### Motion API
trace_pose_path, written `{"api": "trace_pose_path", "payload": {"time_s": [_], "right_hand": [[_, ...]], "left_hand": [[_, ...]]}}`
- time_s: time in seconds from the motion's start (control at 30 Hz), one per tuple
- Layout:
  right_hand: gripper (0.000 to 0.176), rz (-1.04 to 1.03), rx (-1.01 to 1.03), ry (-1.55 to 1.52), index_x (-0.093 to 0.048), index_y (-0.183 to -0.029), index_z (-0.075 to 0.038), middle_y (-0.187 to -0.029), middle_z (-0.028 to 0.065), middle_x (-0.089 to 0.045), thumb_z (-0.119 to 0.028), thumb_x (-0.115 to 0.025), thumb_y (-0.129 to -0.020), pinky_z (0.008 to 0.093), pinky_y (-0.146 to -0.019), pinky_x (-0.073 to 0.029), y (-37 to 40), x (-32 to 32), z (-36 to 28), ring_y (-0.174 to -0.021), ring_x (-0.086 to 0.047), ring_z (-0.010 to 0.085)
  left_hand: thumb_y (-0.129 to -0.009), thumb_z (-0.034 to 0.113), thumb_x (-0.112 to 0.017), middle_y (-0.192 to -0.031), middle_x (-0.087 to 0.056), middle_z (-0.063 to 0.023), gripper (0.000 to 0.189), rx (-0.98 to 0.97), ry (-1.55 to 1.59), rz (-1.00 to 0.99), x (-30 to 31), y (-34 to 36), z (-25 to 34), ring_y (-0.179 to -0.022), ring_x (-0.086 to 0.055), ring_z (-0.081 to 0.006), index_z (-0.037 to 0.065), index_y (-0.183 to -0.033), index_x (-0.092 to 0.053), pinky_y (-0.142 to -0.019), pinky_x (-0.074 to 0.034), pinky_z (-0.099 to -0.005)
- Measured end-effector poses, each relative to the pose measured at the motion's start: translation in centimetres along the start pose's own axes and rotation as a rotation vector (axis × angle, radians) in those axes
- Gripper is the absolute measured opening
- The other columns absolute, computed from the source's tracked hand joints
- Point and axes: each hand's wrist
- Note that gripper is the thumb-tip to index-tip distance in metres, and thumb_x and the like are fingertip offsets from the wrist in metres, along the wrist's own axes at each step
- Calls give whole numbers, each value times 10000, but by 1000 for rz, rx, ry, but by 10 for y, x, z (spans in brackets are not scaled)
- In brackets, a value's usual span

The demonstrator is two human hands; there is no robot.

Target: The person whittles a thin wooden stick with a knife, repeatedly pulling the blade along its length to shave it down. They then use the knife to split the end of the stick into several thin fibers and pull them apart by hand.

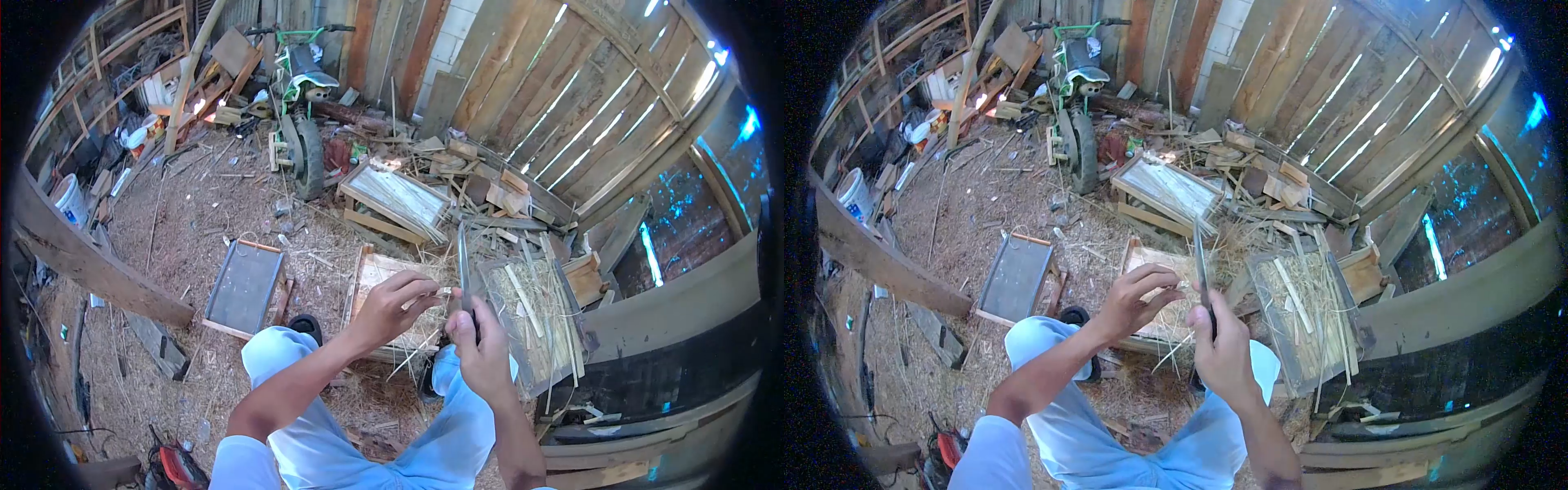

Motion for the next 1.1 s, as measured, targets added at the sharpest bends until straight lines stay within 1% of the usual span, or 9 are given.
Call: {"api": "trace_pose_path", "payload": {"time_s": [0.07,0.13,0.2,0.27,0.4,0.47,0.8,0.87,1.1], "right_hand": [[319,-53,45,72,-494,-1233,1,-772,-14,-505,-183,-429,-981,199,-527,-358,-1,-5,2,-600,-426,38],[325,-67,21,53,-485,-1241,0,-766,-20,-494,-186,-425,-982,196,-528,-353,-2,-10,1,-599,-418,36],[330,-59,-11,30,-475,-1250,-1,-761,-27,-482,-188,-421,-983,193,-528,-347,-1,-12,1,-599,-409,34],[344,-64,-46,24,-456,-1267,1,-755,-29,-474,-190,-417,-983,202,-526,-344,-2,-13,-1,-605,-399,35],[352,-48,-12,53,-449,-1274,3,-745,-30,-462,-194,-409,-985,202,-521,-336,-3,-16,-7,-601,-387,34],[361,-67,-43,113,-422,-1294,11,-834,191,-586,-157,-384,-977,376,-658,-450,-3,-15,-14,-689,-578,270],[371,-72,35,211,-400,-1309,26,-870,247,-594,-128,-368,-973,420,-692,-456,-6,-19,-17,-755,-611,360],[379,-102,32,269,-391,-1313,40,-920,274,-594,-118,-365,-970,445,-726,-455,-6,-18,-17,-824,-614,406],[390,-106,13,289,-382,-1314,58,-1083,320,-562,-115,-373,-965,463,-827,-450,-9,-18,-10,-985,-581,444]], "left_hand": [[-752,64,-723,-890,-621,-106,224,-8,-7,17,0,0,-5,-801,-624,-276,32,-950,-623,-670,-509,-352],[-770,90,-708,-868,-609,-107,218,-15,-4,36,-1,1,-8,-770,-613,-287,41,-959,-610,-638,-503,-362],[-732,48,-743,-875,-631,-97,228,10,-5,23,0,1,-6,-781,-642,-245,20,-925,-626,-658,-516,-328],[-730,51,-746,-868,-631,-95,229,27,10,32,1,0,-4,-764,-642,-241,21,-924,-627,-642,-515,-326],[-727,52,-749,-859,-629,-91,225,9,20,59,5,-3,0,-729,-643,-227,27,-917,-631,-617,-516,-319],[-729,50,-748,-862,-629,-89,219,9,20,62,5,-3,0,-725,-644,-224,27,-913,-633,-620,-519,-318],[-736,48,-740,-890,-622,-91,240,13,10,31,5,4,-4,-706,-644,-198,23,-937,-612,-612,-530,-302],[-740,51,-738,-886,-620,-91,231,13,3,29,4,5,-4,-705,-644,-197,23,-933,-613,-610,-529,-304],[-752,62,-733,-867,-615,-92,201,67,28,10,1,4,-6,-686,-633,-197,18,-907,-612,-592,-513,-307]]}}
Point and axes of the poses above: each hand's wrist, its own y-axis away from the middle knuckle, its own x-axis out of the back of the hand, z = x × y
